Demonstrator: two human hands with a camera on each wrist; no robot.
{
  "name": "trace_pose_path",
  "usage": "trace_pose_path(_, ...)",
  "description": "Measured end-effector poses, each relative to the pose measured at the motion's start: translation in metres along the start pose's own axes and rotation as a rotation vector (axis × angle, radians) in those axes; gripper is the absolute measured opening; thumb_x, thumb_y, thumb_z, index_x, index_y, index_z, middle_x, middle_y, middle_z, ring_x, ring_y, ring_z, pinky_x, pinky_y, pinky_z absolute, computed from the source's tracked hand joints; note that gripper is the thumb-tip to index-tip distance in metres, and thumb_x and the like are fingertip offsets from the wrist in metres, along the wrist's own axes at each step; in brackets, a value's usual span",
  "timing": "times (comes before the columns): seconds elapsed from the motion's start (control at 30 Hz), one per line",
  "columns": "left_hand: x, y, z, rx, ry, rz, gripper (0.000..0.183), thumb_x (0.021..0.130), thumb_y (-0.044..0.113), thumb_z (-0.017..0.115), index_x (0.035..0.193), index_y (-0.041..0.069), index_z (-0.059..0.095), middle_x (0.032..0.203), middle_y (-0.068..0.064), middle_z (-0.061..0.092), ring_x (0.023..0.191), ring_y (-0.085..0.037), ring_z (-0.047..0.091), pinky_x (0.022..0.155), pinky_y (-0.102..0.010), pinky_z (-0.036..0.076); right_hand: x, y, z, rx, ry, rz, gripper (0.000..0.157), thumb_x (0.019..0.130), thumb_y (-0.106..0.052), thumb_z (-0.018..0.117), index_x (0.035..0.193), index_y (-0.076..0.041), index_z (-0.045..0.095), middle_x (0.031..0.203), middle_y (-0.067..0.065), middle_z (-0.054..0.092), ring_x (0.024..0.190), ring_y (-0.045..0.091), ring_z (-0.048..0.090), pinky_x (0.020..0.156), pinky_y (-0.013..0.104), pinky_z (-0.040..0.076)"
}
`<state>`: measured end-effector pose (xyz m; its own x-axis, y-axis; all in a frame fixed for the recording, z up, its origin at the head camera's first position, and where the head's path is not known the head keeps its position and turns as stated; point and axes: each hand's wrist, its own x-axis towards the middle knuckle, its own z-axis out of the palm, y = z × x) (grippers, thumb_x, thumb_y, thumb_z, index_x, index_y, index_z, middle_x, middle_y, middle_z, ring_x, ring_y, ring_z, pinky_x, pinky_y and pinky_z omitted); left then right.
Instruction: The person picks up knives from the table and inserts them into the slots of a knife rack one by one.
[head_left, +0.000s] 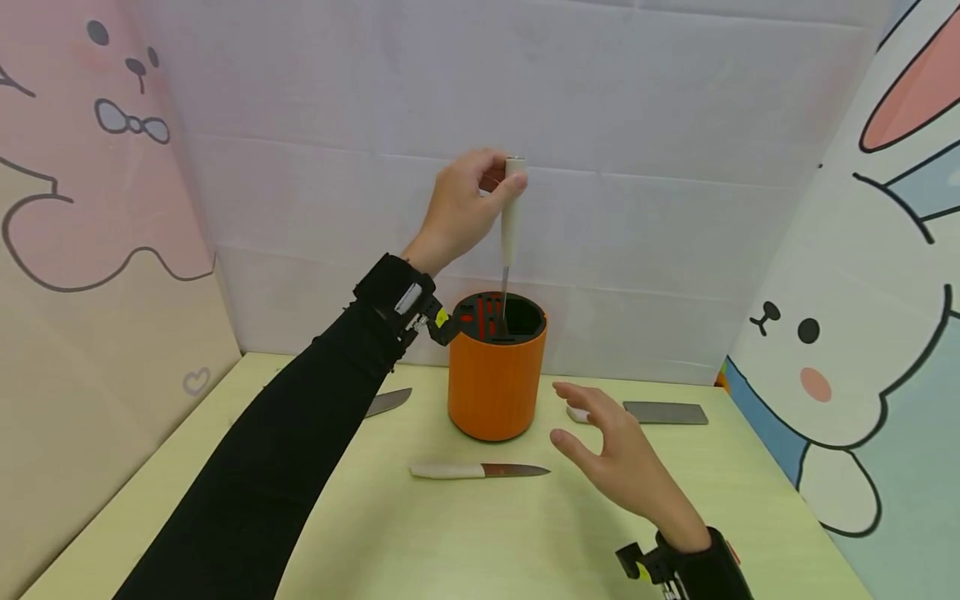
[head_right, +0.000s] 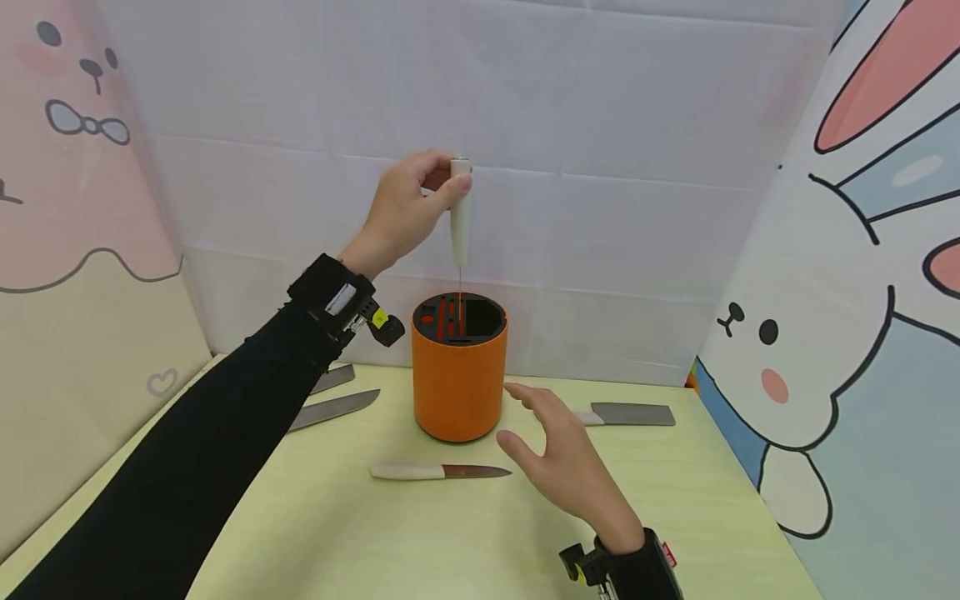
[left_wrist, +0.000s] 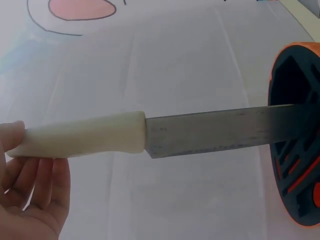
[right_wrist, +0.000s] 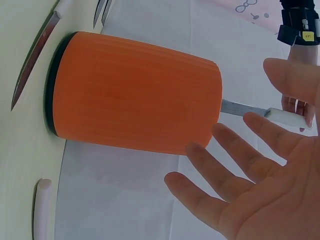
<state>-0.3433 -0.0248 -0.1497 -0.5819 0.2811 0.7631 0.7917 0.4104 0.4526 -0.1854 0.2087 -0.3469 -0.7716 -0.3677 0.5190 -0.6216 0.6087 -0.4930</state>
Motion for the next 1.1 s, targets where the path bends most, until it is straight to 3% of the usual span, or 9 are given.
trace_pose_path(0.83, -0.026, -0.051, 0.032, -0.002, -0.066, -0.050, 0.019, 0.097, 0.026, 0.059, 0.108, 0.011, 0.062, 0.096, 0.001, 0.058, 0.085, -0.008, 0.054, 0.077, -0.024, 0.046, 0.001, -0.002, 0.005, 0.010, -0.011, -0.011, 0.052, 0.093, -0.031, 0.064, 0.141, -0.024, 0.043, 0.137, -0.004, 0.047, 0.118, 0.018, 0.049, 0.090, 0.048, 0.049)
trace_pose_path(1.1, -0.032, -0.055, 0.037, 0.017, -0.074, -0.072, 0.020, 0.098, 0.025, 0.058, 0.109, 0.009, 0.061, 0.096, -0.001, 0.057, 0.085, -0.011, 0.053, 0.076, -0.026, 0.047, 0.001, -0.003, 0.003, 0.012, -0.023, -0.013, 0.053, 0.093, -0.032, 0.064, 0.141, -0.023, 0.042, 0.137, -0.004, 0.046, 0.120, 0.019, 0.048, 0.092, 0.048, 0.048)
